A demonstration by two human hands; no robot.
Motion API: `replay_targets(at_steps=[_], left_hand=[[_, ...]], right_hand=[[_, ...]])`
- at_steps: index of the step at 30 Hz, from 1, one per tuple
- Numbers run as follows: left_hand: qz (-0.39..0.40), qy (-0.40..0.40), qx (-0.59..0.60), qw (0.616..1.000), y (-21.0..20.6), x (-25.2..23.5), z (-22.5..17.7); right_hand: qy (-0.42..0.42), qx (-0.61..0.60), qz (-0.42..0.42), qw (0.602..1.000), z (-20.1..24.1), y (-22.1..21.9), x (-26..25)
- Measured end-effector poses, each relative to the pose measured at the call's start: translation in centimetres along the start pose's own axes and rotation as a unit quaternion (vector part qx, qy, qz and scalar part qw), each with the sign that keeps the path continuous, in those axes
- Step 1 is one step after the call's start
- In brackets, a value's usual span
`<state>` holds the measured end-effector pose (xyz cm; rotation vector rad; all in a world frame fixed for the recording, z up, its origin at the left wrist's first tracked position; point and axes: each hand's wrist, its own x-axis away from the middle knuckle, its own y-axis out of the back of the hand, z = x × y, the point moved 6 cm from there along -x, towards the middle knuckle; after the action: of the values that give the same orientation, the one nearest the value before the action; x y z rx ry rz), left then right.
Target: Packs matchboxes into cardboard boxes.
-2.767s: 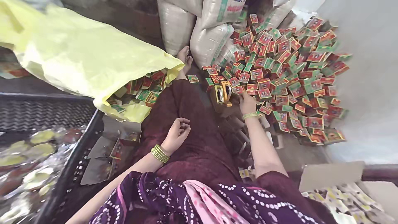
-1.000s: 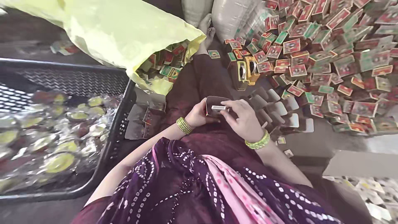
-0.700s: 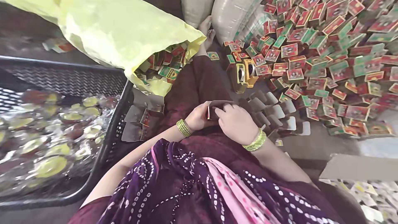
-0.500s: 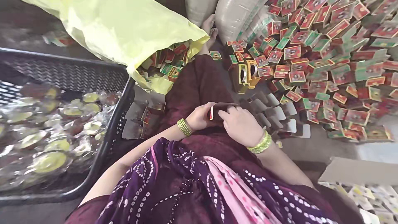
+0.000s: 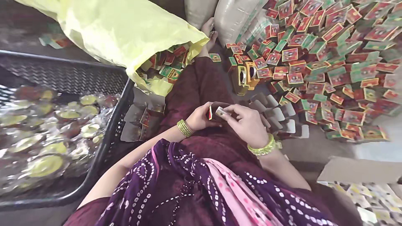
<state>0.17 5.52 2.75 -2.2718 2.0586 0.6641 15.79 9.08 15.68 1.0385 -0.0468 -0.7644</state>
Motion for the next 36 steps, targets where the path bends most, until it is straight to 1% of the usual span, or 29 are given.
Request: replay_targets(at_steps=[3, 6, 9, 10, 12, 15, 17, 18, 19, 20, 21, 22, 23, 24, 25, 26, 28, 30, 33, 36], left_hand=[[-0.004, -0.024, -0.043, 0.999, 0.0, 0.2, -0.5], [-0.012, -0.035, -0.085, 0.996, 0.1, 0.3, -0.7], [-0.021, -0.029, -0.101, 0.994, 0.2, 0.3, -0.5], [-0.022, -0.03, -0.096, 0.995, 0.2, 0.3, -0.4], [-0.019, -0.028, -0.077, 0.996, 0.3, 0.3, -0.1], [0.0, -0.02, -0.068, 0.997, 0.2, 0.3, -0.5], [0.011, -0.029, -0.093, 0.995, 0.1, 0.3, -0.6], [0.011, -0.031, -0.105, 0.994, 0.1, 0.3, -0.6], [0.01, -0.028, -0.113, 0.993, 0.1, 0.3, -0.7], [0.008, -0.027, -0.118, 0.993, 0.1, 0.3, -0.7], [0.008, -0.024, -0.118, 0.993, 0.1, 0.3, -0.7], [0.009, -0.023, -0.112, 0.993, 0.2, 0.4, -0.6], [0.011, -0.014, -0.105, 0.994, 0.2, 0.4, -0.4], [0.012, 0.0, -0.098, 0.995, 0.2, 0.4, -0.2], [0.014, 0.022, -0.089, 0.996, 0.2, 0.4, -0.1], [0.016, 0.046, -0.076, 0.996, 0.1, 0.5, 0.1], [0.022, 0.078, -0.051, 0.995, -0.1, 0.5, 0.4], [0.024, 0.072, -0.045, 0.996, -0.3, 0.5, 0.7], [0.014, 0.032, -0.074, 0.997, -0.1, 0.3, 0.4], [0.009, 0.027, -0.071, 0.997, -0.1, 0.6, 0.1]], right_hand=[[-0.001, 0.012, 0.0, 1.0, 0.6, -2.2, -0.3], [-0.026, 0.041, -0.011, 0.999, 1.1, -3.2, -0.5], [-0.016, 0.007, -0.023, 1.0, 1.0, -3.4, -0.5], [-0.006, -0.014, -0.014, 1.0, 0.9, -3.5, -0.4], [0.011, -0.041, 0.031, 0.999, 0.7, -3.6, -0.4], [-0.007, 0.007, 0.115, 0.993, 0.2, -3.4, -0.6], [-0.027, 0.04, 0.17, 0.984, 0.2, -3.5, -0.8], [-0.039, 0.044, 0.18, 0.982, 0.3, -3.5, -0.9], [-0.051, 0.038, 0.168, 0.984, 0.5, -3.5, -1.0], [-0.061, 0.025, 0.135, 0.989, 0.6, -3.6, -1.0], [-0.054, 0.021, 0.091, 0.994, 0.8, -3.8, -0.9], [-0.02, 0.027, 0.04, 0.999, 1.0, -4.1, -0.8], [0.033, 0.045, 0.0, 0.998, 1.4, -4.5, -0.6], [0.092, 0.072, -0.018, 0.993, 1.8, -4.9, -0.5], [0.138, 0.094, -0.011, 0.986, 2.0, -5.3, -0.3], [0.163, 0.112, 0.012, 0.98, 2.1, -5.7, -0.3], [0.18, 0.145, 0.065, 0.971, 2.1, -6.1, -0.2], [0.186, 0.192, 0.088, 0.959, 2.2, -6.6, 0.2], [0.196, 0.262, 0.084, 0.941, 2.3, -7.1, 0.3], [0.247, 0.245, 0.09, 0.933, 2.1, -7.4, 0.4]])
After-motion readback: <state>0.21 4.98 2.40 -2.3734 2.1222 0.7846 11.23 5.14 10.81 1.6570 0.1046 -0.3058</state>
